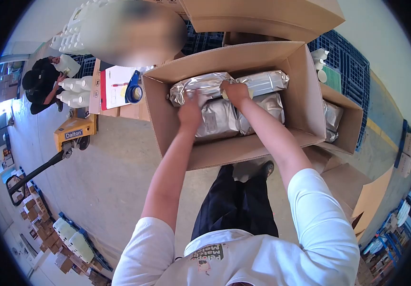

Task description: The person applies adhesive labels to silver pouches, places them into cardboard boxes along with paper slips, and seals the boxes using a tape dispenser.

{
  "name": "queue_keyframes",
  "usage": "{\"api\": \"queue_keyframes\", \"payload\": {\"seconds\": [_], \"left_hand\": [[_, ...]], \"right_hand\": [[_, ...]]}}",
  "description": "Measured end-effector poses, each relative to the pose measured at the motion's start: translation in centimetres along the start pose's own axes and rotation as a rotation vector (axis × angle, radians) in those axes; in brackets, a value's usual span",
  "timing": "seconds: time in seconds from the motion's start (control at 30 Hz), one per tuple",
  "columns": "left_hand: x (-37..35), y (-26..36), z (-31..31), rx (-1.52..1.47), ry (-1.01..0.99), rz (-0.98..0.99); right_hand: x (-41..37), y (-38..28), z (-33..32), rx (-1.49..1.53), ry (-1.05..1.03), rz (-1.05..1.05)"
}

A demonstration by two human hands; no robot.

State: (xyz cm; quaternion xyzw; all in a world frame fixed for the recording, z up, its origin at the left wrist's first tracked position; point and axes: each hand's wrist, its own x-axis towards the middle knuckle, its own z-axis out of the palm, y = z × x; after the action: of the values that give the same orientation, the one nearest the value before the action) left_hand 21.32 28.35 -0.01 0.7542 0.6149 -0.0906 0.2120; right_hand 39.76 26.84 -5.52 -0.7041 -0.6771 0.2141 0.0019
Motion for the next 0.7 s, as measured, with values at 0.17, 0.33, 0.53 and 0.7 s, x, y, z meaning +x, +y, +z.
{"api": "queue_keyframes", "payload": {"seconds": [0.17,0.33,0.53,0.7], "left_hand": [[1.4,0.7,1.8,0.040,-0.223,0.031],[5.1,0.3,2.2,0.335,-0.343,0.129],[0.6,4.7,-5.1,-0.831,-0.620,0.130],[-16.6,11.4,-11.3,-1.237,-0.687,0.343]], "right_hand": [[-3.6,-2.8,-4.8,0.300,-0.304,0.231],[-14.3,-2.4,-14.9,1.688,-0.482,0.141],[-24.4,-2.4,-16.7,2.498,-0.205,0.144],[-30.8,-2.5,-18.2,2.695,0.110,0.160]]}}
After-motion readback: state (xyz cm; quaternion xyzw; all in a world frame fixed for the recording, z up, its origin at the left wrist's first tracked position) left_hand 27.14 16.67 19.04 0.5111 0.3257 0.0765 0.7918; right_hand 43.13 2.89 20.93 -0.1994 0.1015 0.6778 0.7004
